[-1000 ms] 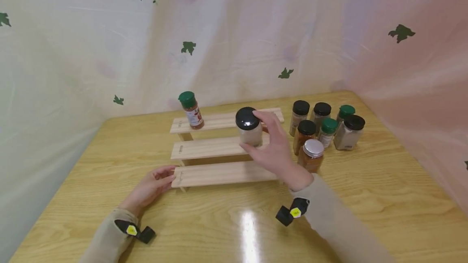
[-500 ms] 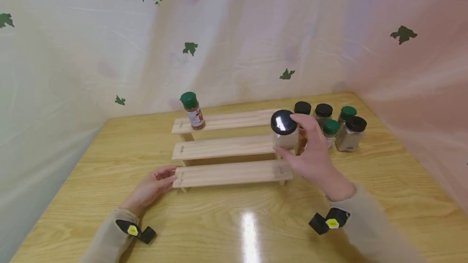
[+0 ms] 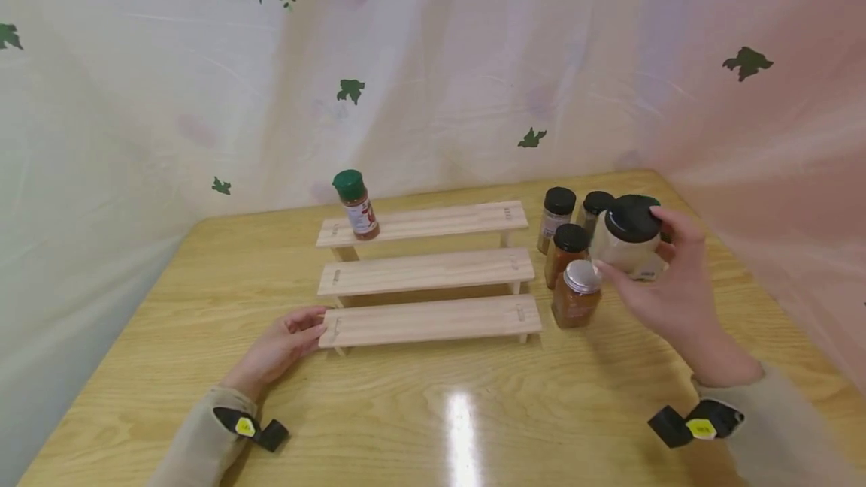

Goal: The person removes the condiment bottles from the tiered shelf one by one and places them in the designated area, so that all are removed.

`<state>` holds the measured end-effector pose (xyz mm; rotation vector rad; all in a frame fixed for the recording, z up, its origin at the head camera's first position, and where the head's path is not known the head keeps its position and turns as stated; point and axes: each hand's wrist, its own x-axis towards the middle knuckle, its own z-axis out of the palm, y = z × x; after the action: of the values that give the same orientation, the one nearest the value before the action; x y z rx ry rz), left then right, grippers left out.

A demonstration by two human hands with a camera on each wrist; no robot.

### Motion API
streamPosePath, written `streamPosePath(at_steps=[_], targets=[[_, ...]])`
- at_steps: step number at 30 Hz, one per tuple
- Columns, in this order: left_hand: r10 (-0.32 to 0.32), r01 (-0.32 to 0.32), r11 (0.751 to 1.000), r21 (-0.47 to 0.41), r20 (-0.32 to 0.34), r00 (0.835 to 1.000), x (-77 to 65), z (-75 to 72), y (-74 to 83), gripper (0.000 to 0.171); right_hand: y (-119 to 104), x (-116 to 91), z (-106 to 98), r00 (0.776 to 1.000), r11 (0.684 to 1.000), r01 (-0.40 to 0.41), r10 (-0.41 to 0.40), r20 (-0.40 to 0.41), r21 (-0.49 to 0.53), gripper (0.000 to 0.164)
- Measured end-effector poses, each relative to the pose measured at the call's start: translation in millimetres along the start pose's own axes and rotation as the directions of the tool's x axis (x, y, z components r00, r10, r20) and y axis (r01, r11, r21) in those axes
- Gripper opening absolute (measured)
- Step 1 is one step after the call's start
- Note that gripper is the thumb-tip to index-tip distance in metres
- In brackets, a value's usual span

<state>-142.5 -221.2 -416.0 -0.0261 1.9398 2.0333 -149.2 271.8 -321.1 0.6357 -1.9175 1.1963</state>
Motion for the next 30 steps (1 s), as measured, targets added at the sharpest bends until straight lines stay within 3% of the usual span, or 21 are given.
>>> streamPosePath(at_steps=[4, 9, 16, 30], targets=[[0.004, -0.004, 1.000, -0.014, 0.010, 1.000, -1.3, 0.1, 0.5, 0.029, 5, -5, -16, 0.997, 0.994, -0.063, 0.067, 0.045, -0.086, 0.095], [0.007, -0.007, 1.000, -0.016, 0.011, 1.000, -2.1, -0.2, 0.5, 0.029, 14, -15, -27, 0.984, 0.968, -0.146, 0.163, 0.071, -0.204, 0.081], [0.013, -0.013, 1.000, -0.014, 0.014, 1.000, -0.9, 1.0, -0.3, 0.028, 29, -34, -25, 0.926, 0.915, -0.341, 0.366, 0.090, -0.218, 0.100], [0.017, -0.016, 1.000, -0.020, 0.022, 1.000, -0.3, 0.4, -0.9, 0.028, 52, -55, -22, 0.879, 0.879, -0.380, 0.440, 0.185, -0.286, 0.097]])
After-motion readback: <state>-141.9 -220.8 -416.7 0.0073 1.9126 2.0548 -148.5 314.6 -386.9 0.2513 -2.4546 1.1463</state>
